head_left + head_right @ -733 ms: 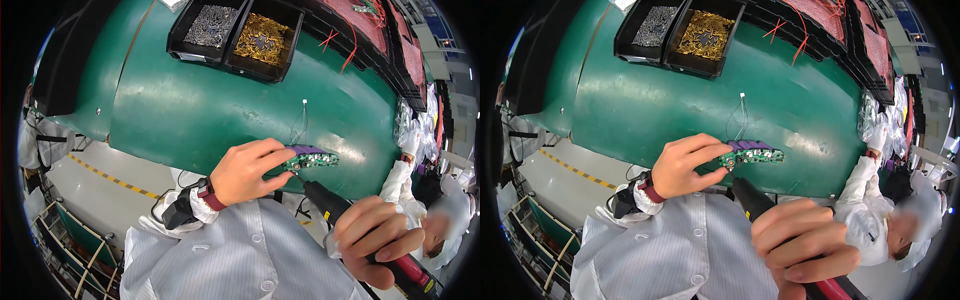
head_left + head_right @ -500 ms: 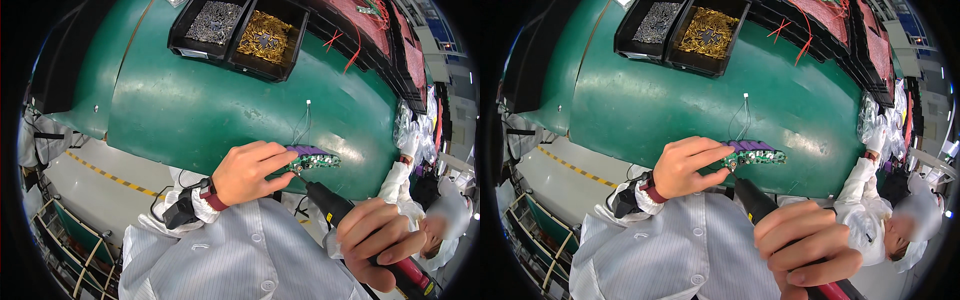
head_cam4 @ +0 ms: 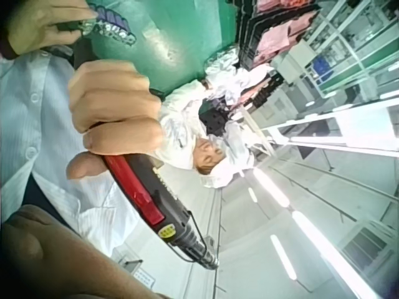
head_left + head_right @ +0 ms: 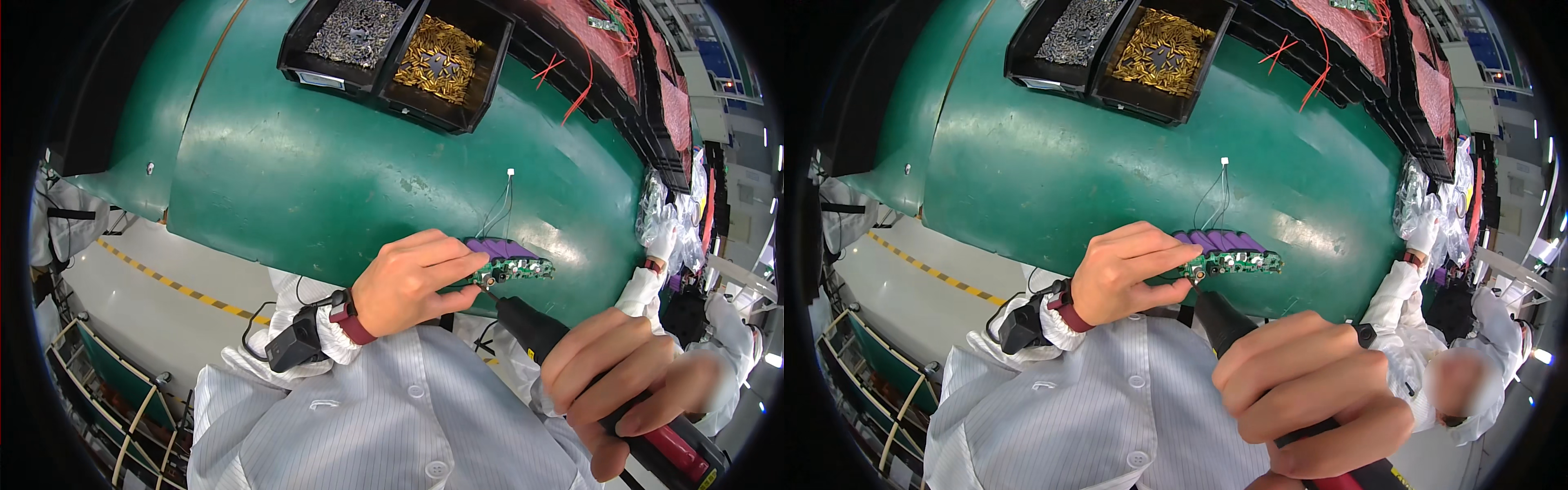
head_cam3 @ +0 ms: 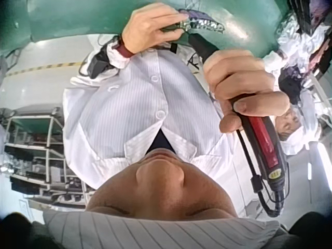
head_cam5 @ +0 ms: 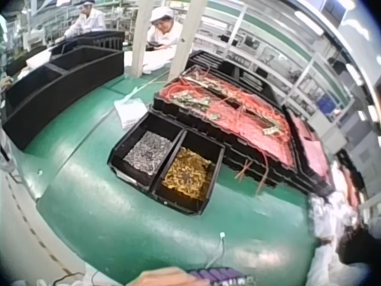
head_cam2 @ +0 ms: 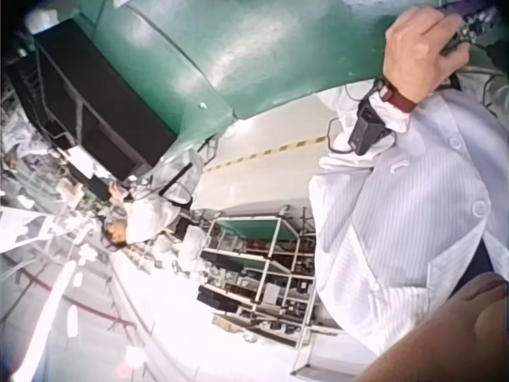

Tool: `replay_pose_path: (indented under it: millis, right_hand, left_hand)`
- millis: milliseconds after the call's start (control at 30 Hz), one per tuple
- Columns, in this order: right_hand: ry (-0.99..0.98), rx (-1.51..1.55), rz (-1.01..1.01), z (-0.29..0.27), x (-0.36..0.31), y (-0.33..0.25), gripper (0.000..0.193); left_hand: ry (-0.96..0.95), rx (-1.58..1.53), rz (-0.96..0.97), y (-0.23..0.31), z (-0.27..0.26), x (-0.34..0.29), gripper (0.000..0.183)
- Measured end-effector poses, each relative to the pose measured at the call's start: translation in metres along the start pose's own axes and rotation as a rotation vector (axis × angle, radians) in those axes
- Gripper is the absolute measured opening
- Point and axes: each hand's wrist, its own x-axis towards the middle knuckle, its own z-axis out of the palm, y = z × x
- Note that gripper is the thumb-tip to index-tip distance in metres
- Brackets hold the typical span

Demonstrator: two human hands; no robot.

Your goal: Assembling a battery pack and circuit board for a device using an electric screwdriver.

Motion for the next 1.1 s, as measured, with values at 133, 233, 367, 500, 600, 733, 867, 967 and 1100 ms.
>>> replay_pose_path:
  millis: [133,233,367,500,600,733,867,967,1100]
  right_hand:
    - [-0.107,-0.001,0.028,-0.004,0.008,0.002,0.05]
    - [0.05,0.032,-0.071,0.004,0.002,0.013,0.048]
    - [0.096,0.006,-0.08,0.009,0.005,0.016,0.047]
    - [0.236,-0.015,-0.123,0.022,-0.003,0.02,0.048]
    - [0.334,-0.093,-0.134,0.024,-0.003,0.017,0.049]
    - [0.176,0.083,-0.077,0.019,0.011,0.017,0.045]
    - [0.205,0.077,-0.046,0.023,0.008,0.014,0.044]
    - [0.246,0.062,-0.056,0.025,0.008,0.015,0.041]
    - [0.143,0.114,-0.026,0.014,0.015,0.011,0.033]
  left_hand:
    - [0.032,0.003,-0.006,-0.003,0.001,0.001,0.04]
    - [0.005,-0.017,0.006,-0.004,0.0,0.001,0.04]
    - [0.001,0.001,0.003,-0.005,-0.001,0.0,0.039]
    - [0.01,-0.012,0.019,-0.007,0.0,0.001,0.039]
    - [0.007,-0.02,0.034,-0.009,0.0,0.002,0.039]
    - [0.003,-0.016,0.04,-0.01,0.001,0.001,0.039]
    - [0.006,-0.03,0.041,-0.011,0.0,0.003,0.038]
    - [-0.015,-0.046,0.055,-0.012,-0.001,0.005,0.038]
    - [-0.03,-0.044,0.066,-0.012,-0.004,0.006,0.038]
